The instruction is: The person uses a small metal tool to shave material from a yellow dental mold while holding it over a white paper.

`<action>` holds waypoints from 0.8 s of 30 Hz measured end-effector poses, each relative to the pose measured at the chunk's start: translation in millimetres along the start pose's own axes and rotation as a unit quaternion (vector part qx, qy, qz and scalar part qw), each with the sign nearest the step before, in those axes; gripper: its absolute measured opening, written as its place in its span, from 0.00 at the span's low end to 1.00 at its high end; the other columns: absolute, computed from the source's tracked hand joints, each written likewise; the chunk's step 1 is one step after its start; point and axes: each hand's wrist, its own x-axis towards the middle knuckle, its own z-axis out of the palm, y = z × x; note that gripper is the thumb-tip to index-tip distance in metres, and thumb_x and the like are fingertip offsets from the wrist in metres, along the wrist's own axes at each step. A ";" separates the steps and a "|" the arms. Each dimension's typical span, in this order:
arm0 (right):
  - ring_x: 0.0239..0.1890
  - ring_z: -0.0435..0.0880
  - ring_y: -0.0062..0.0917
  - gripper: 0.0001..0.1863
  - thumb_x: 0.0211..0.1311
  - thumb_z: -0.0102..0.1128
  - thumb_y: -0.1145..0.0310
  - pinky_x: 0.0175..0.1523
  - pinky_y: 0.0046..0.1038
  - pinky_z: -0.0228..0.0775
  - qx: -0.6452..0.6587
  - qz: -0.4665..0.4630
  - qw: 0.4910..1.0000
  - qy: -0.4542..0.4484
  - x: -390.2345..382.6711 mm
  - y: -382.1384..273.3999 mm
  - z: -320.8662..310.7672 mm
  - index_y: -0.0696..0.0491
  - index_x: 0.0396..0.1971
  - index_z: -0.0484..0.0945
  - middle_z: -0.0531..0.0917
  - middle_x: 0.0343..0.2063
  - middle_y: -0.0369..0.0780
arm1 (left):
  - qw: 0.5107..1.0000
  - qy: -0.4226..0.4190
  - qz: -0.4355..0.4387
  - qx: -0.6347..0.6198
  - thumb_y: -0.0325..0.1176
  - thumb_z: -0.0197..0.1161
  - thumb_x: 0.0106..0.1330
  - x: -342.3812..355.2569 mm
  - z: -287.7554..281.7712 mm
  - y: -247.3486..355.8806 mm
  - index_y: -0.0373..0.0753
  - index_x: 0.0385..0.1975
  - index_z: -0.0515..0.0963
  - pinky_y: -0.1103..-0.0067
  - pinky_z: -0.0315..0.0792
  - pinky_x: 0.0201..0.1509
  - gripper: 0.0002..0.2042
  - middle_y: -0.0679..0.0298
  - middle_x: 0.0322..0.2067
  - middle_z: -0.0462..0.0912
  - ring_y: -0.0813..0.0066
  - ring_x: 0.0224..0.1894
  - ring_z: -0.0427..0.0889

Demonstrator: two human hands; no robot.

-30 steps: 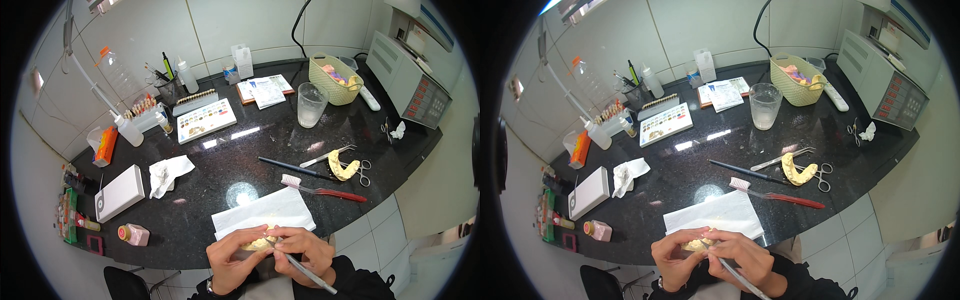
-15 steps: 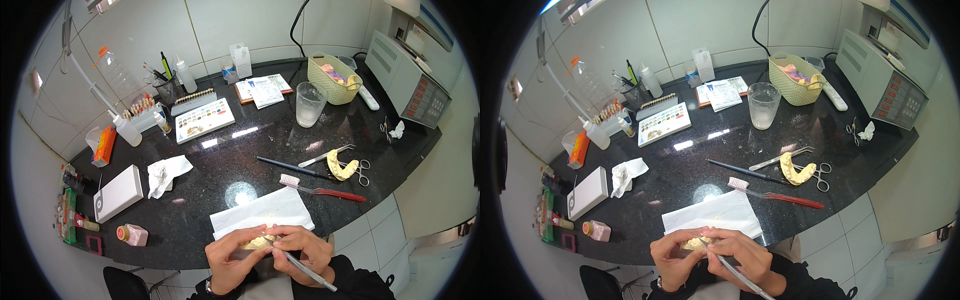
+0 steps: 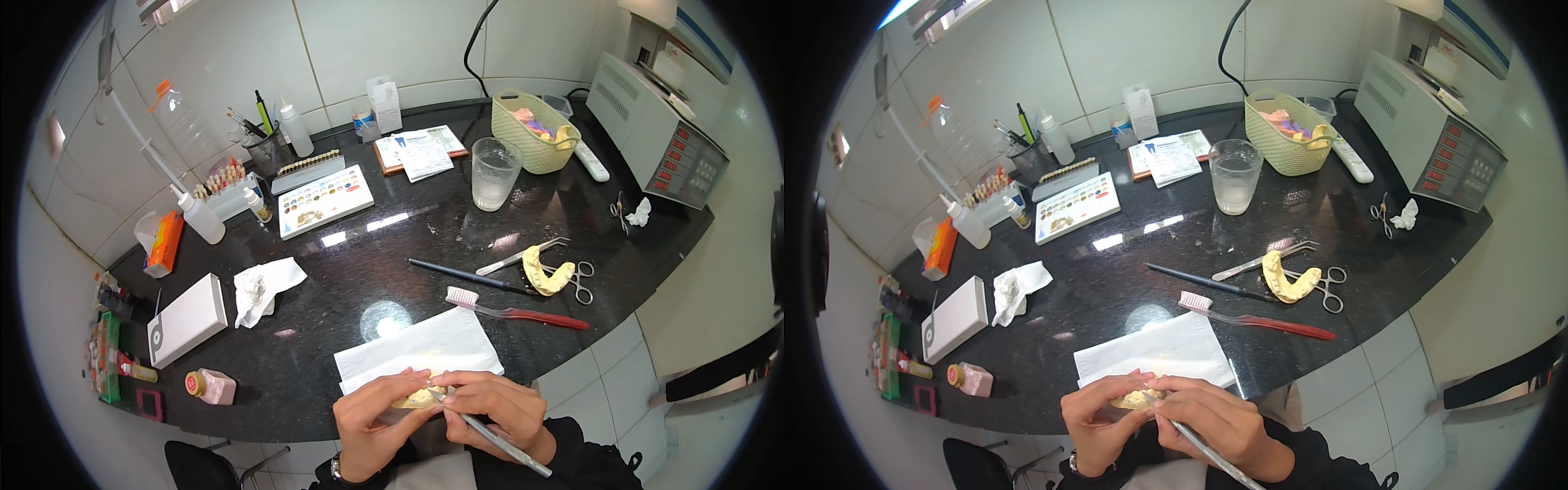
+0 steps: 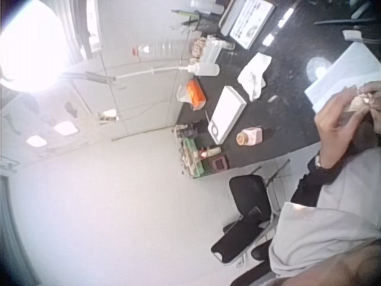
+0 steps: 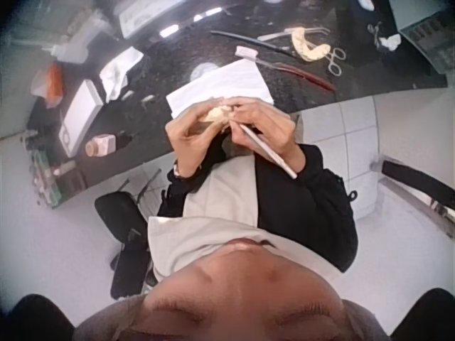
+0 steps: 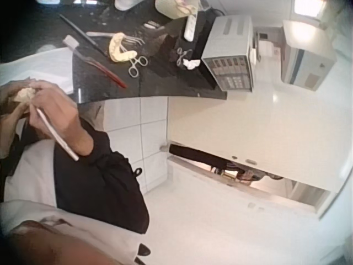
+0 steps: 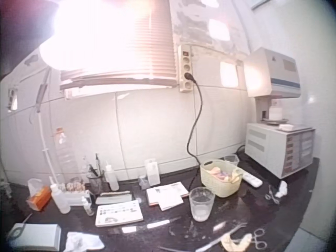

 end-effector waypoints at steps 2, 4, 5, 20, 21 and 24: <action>0.39 0.85 0.35 0.12 0.40 0.66 0.83 0.40 0.26 0.79 -0.001 -0.007 1.000 -0.007 0.8 0.4 -3.8 0.60 0.28 0.76 0.83 0.32 0.46 | 1.000 -0.009 -0.001 -0.001 0.22 0.71 0.45 0.6 0.8 0.2 0.29 0.32 0.80 0.75 0.76 0.46 0.13 0.52 0.34 0.84 0.61 0.41 0.84; 0.37 0.86 0.36 0.10 0.42 0.67 0.82 0.38 0.26 0.79 0.004 -0.005 1.000 -0.011 2.7 -1.6 -10.1 0.60 0.27 0.76 0.83 0.28 0.46 | 1.000 -0.019 -0.011 -0.005 0.22 0.71 0.45 1.4 1.7 2.4 0.29 0.32 0.80 0.75 0.76 0.46 0.13 0.52 0.35 0.84 0.61 0.41 0.84; 0.35 0.86 0.37 0.09 0.43 0.67 0.81 0.37 0.26 0.80 0.009 -0.004 1.000 -0.014 3.2 -1.9 -11.9 0.60 0.26 0.76 0.84 0.26 0.46 | 1.000 -0.023 -0.010 -0.003 0.23 0.72 0.45 1.1 1.4 1.5 0.30 0.33 0.81 0.75 0.76 0.45 0.13 0.52 0.35 0.84 0.63 0.41 0.84; 0.36 0.86 0.31 0.11 0.41 0.65 0.82 0.38 0.23 0.78 0.031 0.030 0.998 -0.044 1.2 -0.8 -18.3 0.58 0.28 0.77 0.83 0.34 0.47 | 0.999 -0.048 0.010 0.014 0.26 0.72 0.47 0.9 -1.0 -0.1 0.34 0.36 0.82 0.76 0.76 0.43 0.15 0.55 0.38 0.84 0.66 0.39 0.84; 0.36 0.86 0.31 0.11 0.40 0.65 0.82 0.38 0.23 0.78 0.031 0.031 0.998 -0.047 1.2 -0.6 -18.3 0.58 0.28 0.77 0.83 0.34 0.47 | 0.999 -0.049 0.010 0.016 0.26 0.72 0.47 1.0 -1.4 0.4 0.34 0.36 0.82 0.76 0.76 0.43 0.15 0.55 0.38 0.84 0.66 0.40 0.84; 0.36 0.85 0.31 0.11 0.40 0.66 0.82 0.38 0.23 0.78 0.026 0.028 0.998 -0.054 2.1 -0.7 -18.2 0.58 0.27 0.76 0.83 0.34 0.47 | 0.998 -0.052 0.007 0.020 0.26 0.72 0.47 0.9 -2.2 0.2 0.35 0.37 0.82 0.76 0.76 0.43 0.15 0.55 0.38 0.84 0.66 0.40 0.84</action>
